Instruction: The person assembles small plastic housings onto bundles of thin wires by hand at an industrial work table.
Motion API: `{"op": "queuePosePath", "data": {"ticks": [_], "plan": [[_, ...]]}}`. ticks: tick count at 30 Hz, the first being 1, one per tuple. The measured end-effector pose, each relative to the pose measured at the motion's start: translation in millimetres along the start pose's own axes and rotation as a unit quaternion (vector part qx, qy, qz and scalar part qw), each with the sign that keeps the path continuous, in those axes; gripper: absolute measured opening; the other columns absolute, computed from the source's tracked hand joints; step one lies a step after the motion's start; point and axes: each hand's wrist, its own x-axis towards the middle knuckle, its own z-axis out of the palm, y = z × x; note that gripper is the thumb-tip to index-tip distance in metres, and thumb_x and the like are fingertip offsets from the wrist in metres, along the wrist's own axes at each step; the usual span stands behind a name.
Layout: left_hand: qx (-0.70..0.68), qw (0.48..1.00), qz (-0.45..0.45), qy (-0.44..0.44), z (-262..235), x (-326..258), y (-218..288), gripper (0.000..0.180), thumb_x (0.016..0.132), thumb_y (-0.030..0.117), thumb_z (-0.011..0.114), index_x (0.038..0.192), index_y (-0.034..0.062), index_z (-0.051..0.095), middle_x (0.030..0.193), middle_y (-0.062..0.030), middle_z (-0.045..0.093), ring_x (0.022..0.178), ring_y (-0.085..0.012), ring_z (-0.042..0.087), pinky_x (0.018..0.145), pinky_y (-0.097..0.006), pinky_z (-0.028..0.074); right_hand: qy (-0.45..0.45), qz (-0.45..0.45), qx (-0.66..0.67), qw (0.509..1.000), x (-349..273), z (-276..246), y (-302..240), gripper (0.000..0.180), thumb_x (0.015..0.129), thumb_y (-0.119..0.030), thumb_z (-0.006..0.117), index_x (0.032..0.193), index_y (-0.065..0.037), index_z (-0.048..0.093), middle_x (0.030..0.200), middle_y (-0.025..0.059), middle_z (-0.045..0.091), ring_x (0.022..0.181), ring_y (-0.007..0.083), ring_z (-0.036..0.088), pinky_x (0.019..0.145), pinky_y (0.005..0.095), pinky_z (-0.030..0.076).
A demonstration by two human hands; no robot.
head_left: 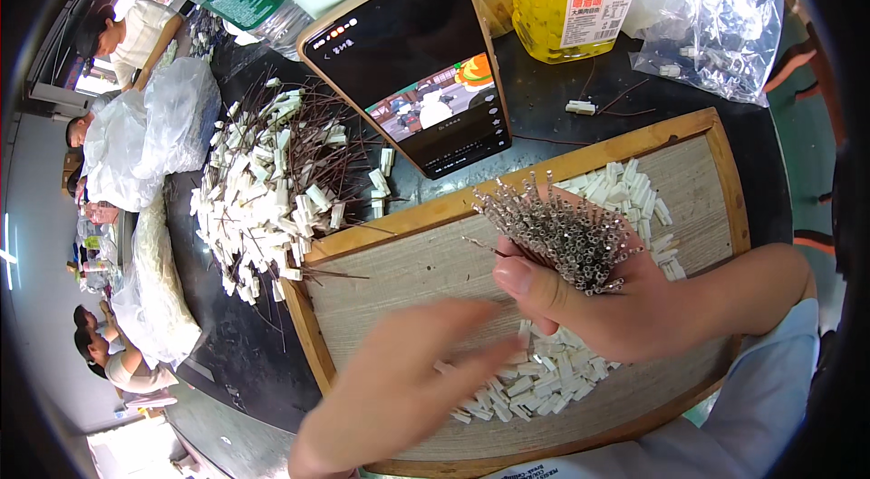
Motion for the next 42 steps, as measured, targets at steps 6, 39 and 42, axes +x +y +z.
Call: {"op": "queuePosePath", "data": {"ticks": [6, 39, 42], "plan": [[0.158, 0.975, 0.149, 0.051, 20.3, 11.5, -5.6, 0.029, 0.067, 0.012, 0.062, 0.096, 0.0066, 0.062, 0.096, -0.008, 0.058, 0.086, -0.0187, 0.057, 0.07, -0.029, 0.045, -0.03, 0.002, -0.043, 0.999, 0.5, -2.6, -3.8, 0.008, 0.089, -0.008, 0.055, 0.095, -0.005, 0.053, 0.081, -0.0019, 0.054, 0.077, 0.0032, 0.05, 0.065, 0.0197, 0.042], [0.006, 0.998, 0.005, 0.061, 17.8, 6.0, -21.3, 0.029, 0.07, 0.005, 0.069, 0.095, 0.0007, 0.057, 0.084, -0.0093, 0.058, 0.075, -0.0238, 0.058, 0.064, -0.031, 0.049, -0.085, 0.045, -0.021, 0.995, 0.2, -4.4, -4.8, 0.018, 0.087, -0.008, 0.059, 0.102, 0.0, 0.055, 0.085, -0.0014, 0.056, 0.078, 0.002, 0.049, 0.067, 0.0207, 0.043], [-0.07, 0.989, -0.021, 0.129, 10.9, 8.2, -22.0, 0.027, 0.068, 0.003, 0.071, 0.093, -0.0006, 0.061, 0.085, -0.0101, 0.062, 0.073, -0.0219, 0.06, 0.065, -0.029, 0.048, -0.082, 0.04, 0.0, 0.996, 0.6, -4.2, -2.2, 0.017, 0.086, -0.007, 0.06, 0.1, -0.001, 0.055, 0.083, -0.0021, 0.056, 0.076, 0.0019, 0.049, 0.065, 0.0207, 0.043]]}}
